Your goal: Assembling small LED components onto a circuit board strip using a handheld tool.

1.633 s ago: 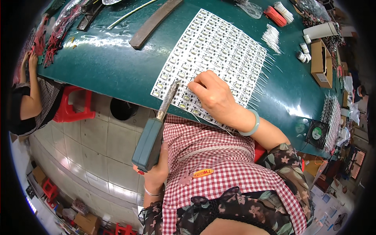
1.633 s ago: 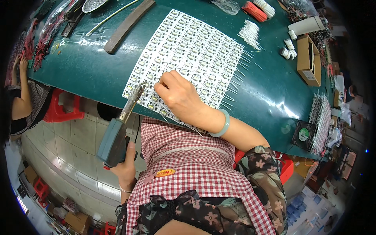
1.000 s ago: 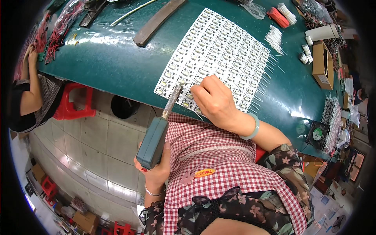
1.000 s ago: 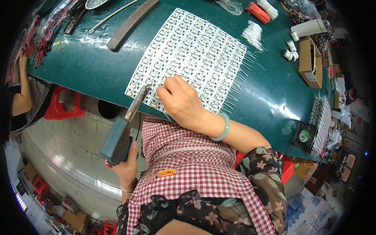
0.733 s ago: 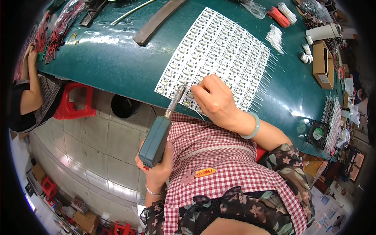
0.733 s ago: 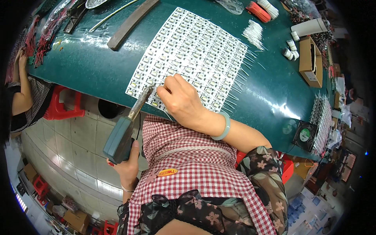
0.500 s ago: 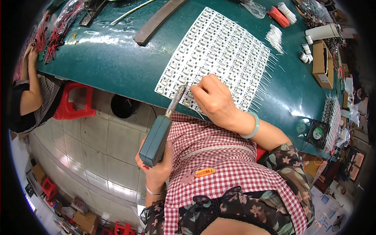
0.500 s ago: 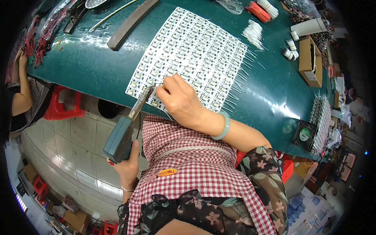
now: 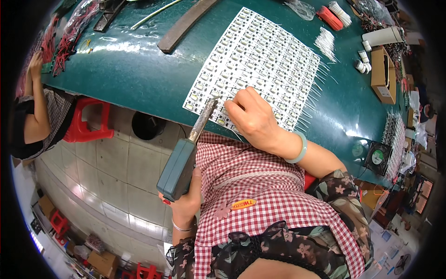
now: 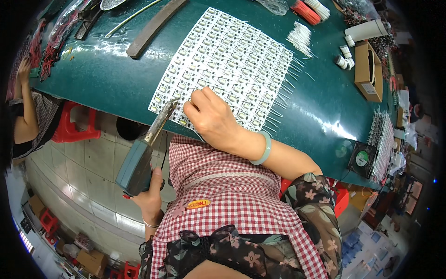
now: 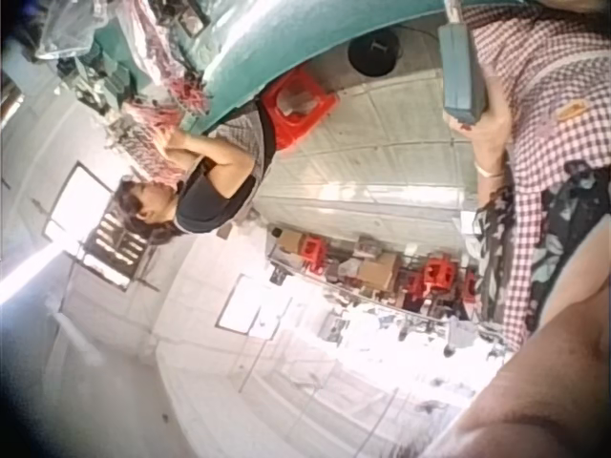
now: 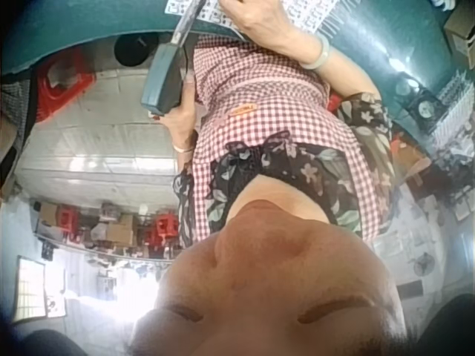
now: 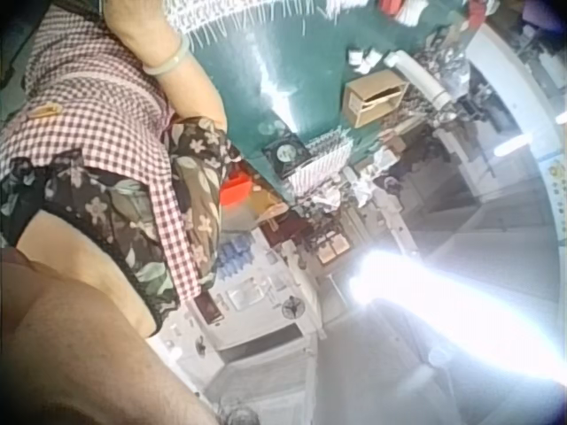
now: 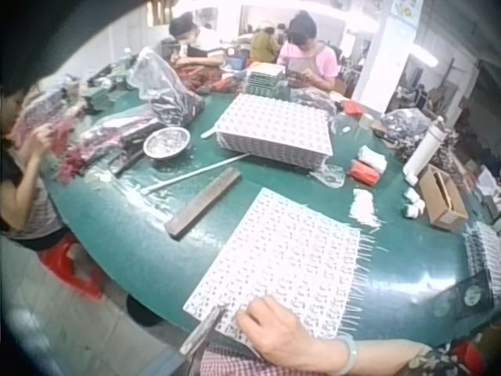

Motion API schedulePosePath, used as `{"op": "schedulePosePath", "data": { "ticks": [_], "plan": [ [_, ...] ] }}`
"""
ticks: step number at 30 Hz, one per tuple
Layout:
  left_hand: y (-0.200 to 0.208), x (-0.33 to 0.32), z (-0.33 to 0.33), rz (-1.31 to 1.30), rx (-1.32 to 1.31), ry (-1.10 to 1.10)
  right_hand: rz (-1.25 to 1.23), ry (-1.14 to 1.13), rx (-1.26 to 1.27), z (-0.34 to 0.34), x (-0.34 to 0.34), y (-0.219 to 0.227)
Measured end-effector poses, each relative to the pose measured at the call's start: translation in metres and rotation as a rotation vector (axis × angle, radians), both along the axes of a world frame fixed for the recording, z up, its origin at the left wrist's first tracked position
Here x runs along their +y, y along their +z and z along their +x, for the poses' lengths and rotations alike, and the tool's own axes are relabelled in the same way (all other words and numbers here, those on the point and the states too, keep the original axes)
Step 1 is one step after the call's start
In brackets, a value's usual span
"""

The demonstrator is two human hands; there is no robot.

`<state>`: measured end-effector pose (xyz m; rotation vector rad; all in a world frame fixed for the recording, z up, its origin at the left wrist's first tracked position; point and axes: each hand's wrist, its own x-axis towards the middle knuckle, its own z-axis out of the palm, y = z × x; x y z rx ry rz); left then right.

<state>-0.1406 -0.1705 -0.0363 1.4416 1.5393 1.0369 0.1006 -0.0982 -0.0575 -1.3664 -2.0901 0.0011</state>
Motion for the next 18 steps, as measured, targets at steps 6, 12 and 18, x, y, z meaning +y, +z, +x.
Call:
{"op": "schedulePosePath", "data": {
  "ticks": [6, 12, 18],
  "plan": [
    [-0.004, 0.001, 0.000, -0.025, -0.008, 0.007, -0.004, 0.002, 0.005, 0.002, -0.001, -0.001],
    [-0.006, 0.000, 0.005, -0.076, -0.085, 0.074, -0.032, 0.056, 0.038, 0.006, 0.000, 0.003],
    [0.015, 0.009, 0.029, -0.069, -0.161, 0.148, -0.044, 0.004, 0.122, 0.052, -0.013, 0.049]
  ]
}}
